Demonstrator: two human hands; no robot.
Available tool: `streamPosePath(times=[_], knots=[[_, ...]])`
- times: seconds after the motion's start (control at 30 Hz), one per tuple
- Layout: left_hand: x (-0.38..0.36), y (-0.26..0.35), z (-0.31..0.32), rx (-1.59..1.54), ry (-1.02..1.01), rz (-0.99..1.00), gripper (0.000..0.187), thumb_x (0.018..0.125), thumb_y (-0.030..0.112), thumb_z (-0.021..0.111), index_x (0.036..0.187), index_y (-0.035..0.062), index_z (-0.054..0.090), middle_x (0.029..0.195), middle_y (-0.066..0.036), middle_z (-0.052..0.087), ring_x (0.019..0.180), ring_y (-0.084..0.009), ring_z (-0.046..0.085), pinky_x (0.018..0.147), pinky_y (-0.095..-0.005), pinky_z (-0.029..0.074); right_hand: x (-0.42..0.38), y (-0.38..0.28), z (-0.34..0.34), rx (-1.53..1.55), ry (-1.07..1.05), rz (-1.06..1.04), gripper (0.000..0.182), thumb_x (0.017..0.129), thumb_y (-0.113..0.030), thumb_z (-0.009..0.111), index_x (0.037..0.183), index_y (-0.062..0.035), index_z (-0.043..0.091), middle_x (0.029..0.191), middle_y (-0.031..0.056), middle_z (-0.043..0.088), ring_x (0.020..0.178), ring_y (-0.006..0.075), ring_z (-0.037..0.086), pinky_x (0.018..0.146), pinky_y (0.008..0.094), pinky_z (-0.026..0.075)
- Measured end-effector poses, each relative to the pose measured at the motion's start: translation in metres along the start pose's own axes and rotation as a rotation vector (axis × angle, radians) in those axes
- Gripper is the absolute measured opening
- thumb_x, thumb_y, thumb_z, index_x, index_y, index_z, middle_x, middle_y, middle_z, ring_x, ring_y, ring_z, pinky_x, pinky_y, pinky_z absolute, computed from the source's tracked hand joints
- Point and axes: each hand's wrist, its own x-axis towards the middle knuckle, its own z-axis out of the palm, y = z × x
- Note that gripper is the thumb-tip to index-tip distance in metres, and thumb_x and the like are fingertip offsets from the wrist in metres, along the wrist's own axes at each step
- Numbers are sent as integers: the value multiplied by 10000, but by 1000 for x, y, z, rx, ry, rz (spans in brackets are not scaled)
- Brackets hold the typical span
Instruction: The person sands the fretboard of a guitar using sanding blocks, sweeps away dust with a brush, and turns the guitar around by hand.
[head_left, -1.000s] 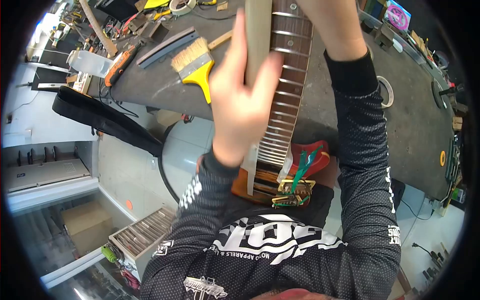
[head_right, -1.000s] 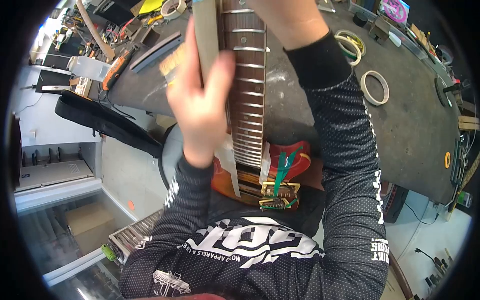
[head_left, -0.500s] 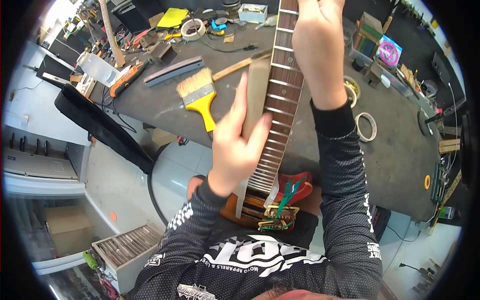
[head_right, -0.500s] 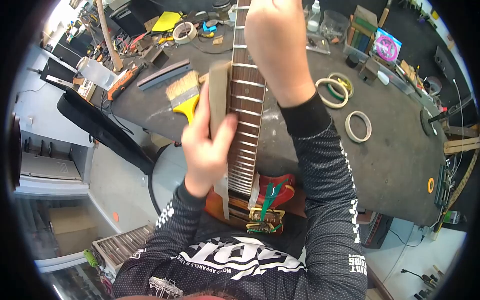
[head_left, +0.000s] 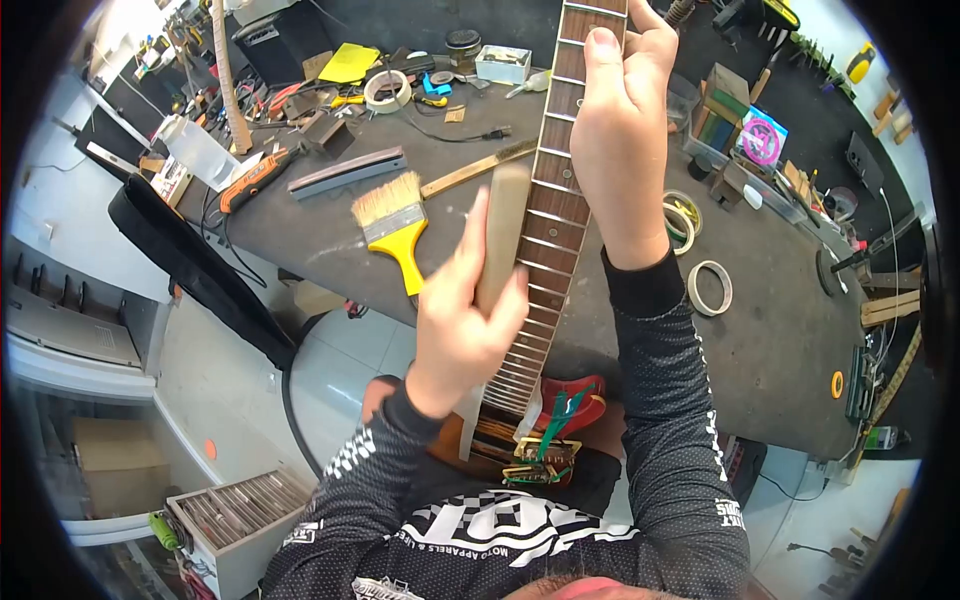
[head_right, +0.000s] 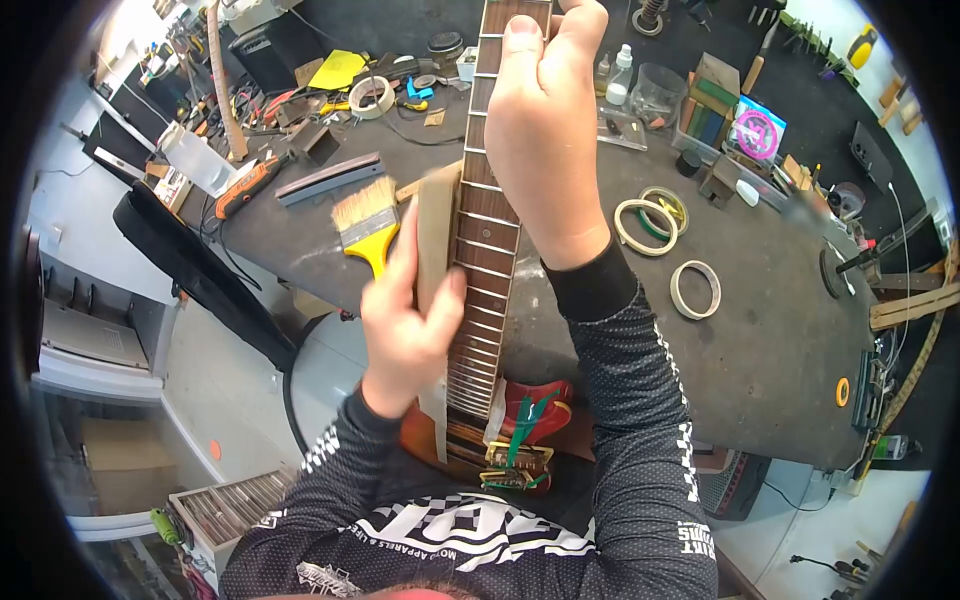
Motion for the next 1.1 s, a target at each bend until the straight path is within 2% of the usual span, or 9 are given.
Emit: streamPosePath(times=[0.13,0.4,0.47,0.53,0.63,0.7,0.8,0.93,1.1], knots=[[133,26,13,-54,48,138,610,1038,79,701,1612,-72,558,1124,-161,800,938,-149,721,902,-338,603,2,-1,-11,6,-78,44,425,1223,-109,395,1630,12,409,1509,140,583,1358,208,591,1192,355,457],[24,0,5,13,46,93,714,1058,38,699,1713,-66,435,1576,-236,674,1428,-257,676,1196,-386,515,1,2,-2,47,-19,30,461,1223,-89,393,1670,20,388,1536,157,578,1403,227,578,1223,366,439],[75,10,15,-40,136,166,756,977,-1,710,1681,-99,453,1313,-293,787,1129,-302,823,982,-373,620,2,26,-10,52,-10,50,336,1215,-120,482,1529,-18,549,1206,48,688,1055,99,621,954,287,522],[147,22,18,-73,147,281,662,1012,116,665,1609,-122,507,1004,-309,751,802,-321,760,778,-406,609,6,33,-10,123,-4,32,377,1233,-142,448,1588,-27,494,1270,66,692,1117,106,645,1012,295,536],[167,34,17,-117,51,192,649,1018,129,675,1615,-77,527,1056,-313,760,863,-324,781,818,-402,613,8,36,-12,178,-23,29,404,1234,-138,423,1620,-20,450,1360,111,671,1190,153,661,1070,345,546],[125,21,19,-81,126,215,685,1015,67,695,1656,-70,497,1275,-297,787,1129,-295,814,986,-385,613,4,18,-14,273,-51,146,406,1233,-134,415,1621,-18,446,1429,136,643,1241,178,645,1112,356,525],[82,1,12,-72,108,233,722,1010,11,694,1685,-85,456,1451,-275,752,1324,-330,765,1108,-386,578,3,23,-8,132,29,41,393,1245,-155,417,1609,-23,488,1384,80,666,1193,99,647,1071,296,540],[177,47,9,-132,-12,150,653,1036,105,685,1644,-66,522,1259,-242,810,1108,-249,805,972,-358,612,4,27,-9,217,-10,60,412,1247,-157,409,1634,-24,456,1415,90,651,1245,110,637,1102,311,529],[137,12,20,-65,135,264,657,1034,137,690,1644,-47,530,1187,-229,817,1038,-214,800,923,-354,613,5,29,-11,142,4,8,439,1244,-147,419,1662,-15,435,1459,119,640,1312,149,625,1146,328,507]])
